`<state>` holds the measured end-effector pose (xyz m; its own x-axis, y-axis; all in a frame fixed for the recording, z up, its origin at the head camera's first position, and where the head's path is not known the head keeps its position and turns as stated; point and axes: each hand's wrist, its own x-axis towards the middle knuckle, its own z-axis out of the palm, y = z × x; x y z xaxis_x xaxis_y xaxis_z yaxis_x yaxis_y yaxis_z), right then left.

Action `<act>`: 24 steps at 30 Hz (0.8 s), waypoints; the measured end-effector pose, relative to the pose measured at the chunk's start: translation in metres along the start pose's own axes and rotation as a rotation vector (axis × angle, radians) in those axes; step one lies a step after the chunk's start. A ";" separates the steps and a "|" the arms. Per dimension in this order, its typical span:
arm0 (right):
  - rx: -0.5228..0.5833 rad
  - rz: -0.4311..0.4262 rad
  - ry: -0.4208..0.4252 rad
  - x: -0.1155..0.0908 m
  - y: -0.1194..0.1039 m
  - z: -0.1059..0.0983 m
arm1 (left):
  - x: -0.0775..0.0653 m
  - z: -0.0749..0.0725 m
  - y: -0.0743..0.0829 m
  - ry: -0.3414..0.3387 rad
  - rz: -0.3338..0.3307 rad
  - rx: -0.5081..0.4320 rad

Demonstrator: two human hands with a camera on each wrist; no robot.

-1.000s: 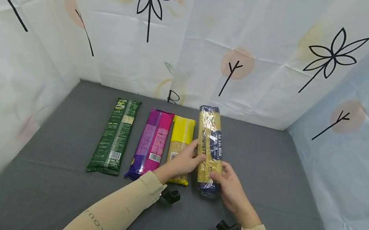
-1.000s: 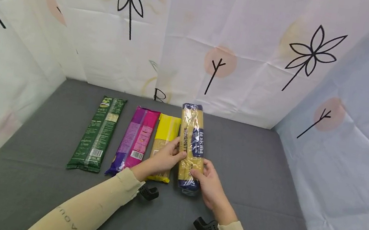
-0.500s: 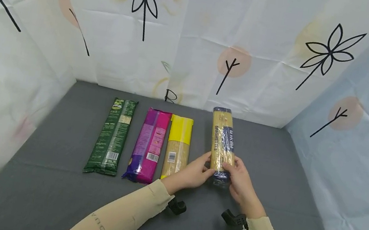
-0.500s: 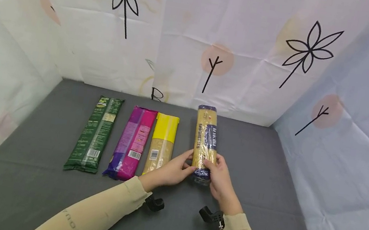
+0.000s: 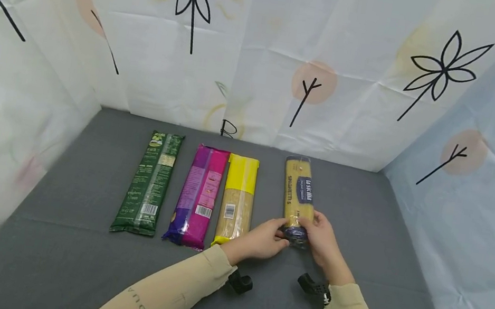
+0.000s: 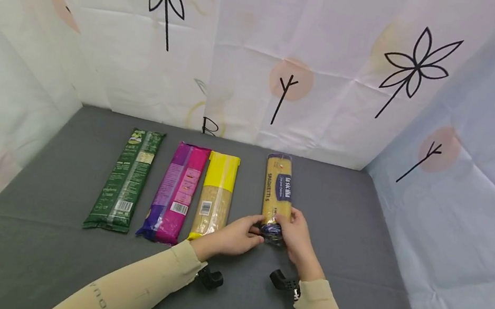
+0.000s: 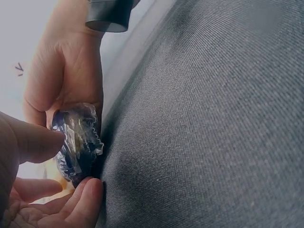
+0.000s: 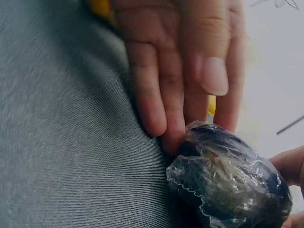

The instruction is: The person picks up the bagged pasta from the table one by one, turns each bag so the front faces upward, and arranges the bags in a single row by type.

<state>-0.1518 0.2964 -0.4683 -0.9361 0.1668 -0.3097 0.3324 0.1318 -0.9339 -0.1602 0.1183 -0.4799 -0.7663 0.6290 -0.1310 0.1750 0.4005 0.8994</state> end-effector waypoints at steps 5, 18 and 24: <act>-0.176 -0.057 0.060 -0.005 -0.005 0.004 | -0.002 -0.003 0.000 0.010 -0.016 -0.033; -0.354 -0.292 0.145 -0.019 -0.016 0.015 | -0.024 -0.035 0.002 0.118 -0.003 -0.084; -0.333 -0.337 0.062 -0.025 -0.020 0.032 | -0.040 -0.062 -0.002 0.205 -0.004 -0.062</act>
<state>-0.1385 0.2579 -0.4472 -0.9928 0.1180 0.0212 0.0400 0.4925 -0.8694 -0.1682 0.0514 -0.4512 -0.8779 0.4759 -0.0530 0.1379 0.3573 0.9238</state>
